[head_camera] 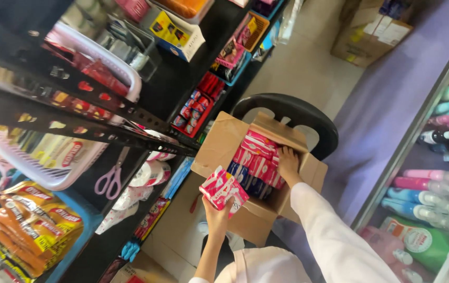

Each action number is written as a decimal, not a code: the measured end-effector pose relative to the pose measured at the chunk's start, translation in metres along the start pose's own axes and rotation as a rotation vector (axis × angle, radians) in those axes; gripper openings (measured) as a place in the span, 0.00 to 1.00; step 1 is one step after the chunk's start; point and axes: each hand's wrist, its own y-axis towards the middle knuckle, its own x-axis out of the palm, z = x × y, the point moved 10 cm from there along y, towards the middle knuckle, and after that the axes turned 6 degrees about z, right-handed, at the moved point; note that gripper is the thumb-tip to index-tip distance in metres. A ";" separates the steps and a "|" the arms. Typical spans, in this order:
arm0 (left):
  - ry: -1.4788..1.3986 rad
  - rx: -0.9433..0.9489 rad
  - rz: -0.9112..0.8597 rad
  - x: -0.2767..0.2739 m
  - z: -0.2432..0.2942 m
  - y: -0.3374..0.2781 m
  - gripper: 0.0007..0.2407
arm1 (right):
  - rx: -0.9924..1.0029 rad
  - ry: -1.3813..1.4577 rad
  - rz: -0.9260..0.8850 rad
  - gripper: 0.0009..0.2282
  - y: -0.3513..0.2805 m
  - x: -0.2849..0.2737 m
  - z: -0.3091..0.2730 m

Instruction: Restock sanitary pads from a shipping box onto store shelves.

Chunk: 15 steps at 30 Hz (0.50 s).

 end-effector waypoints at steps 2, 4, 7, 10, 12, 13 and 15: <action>-0.043 -0.004 -0.001 -0.007 0.000 -0.003 0.29 | 0.035 0.070 0.004 0.31 -0.003 0.000 0.009; -0.148 -0.022 0.014 -0.020 -0.001 -0.007 0.32 | 0.024 0.238 0.025 0.28 -0.006 -0.022 0.010; -0.247 -0.020 0.026 -0.039 -0.005 -0.005 0.35 | 0.091 0.304 0.078 0.33 -0.022 -0.089 0.009; -0.267 -0.031 0.004 -0.058 0.004 -0.003 0.34 | 0.123 0.282 0.293 0.36 -0.035 -0.192 0.012; -0.292 -0.045 -0.009 -0.073 0.005 -0.018 0.35 | 0.163 0.526 0.223 0.33 -0.043 -0.237 0.018; -0.313 -0.045 -0.030 -0.076 0.012 -0.015 0.36 | 0.201 0.779 0.159 0.30 -0.039 -0.259 0.018; -0.357 0.009 -0.046 -0.088 0.032 -0.017 0.39 | 0.183 1.052 0.122 0.27 -0.042 -0.305 -0.004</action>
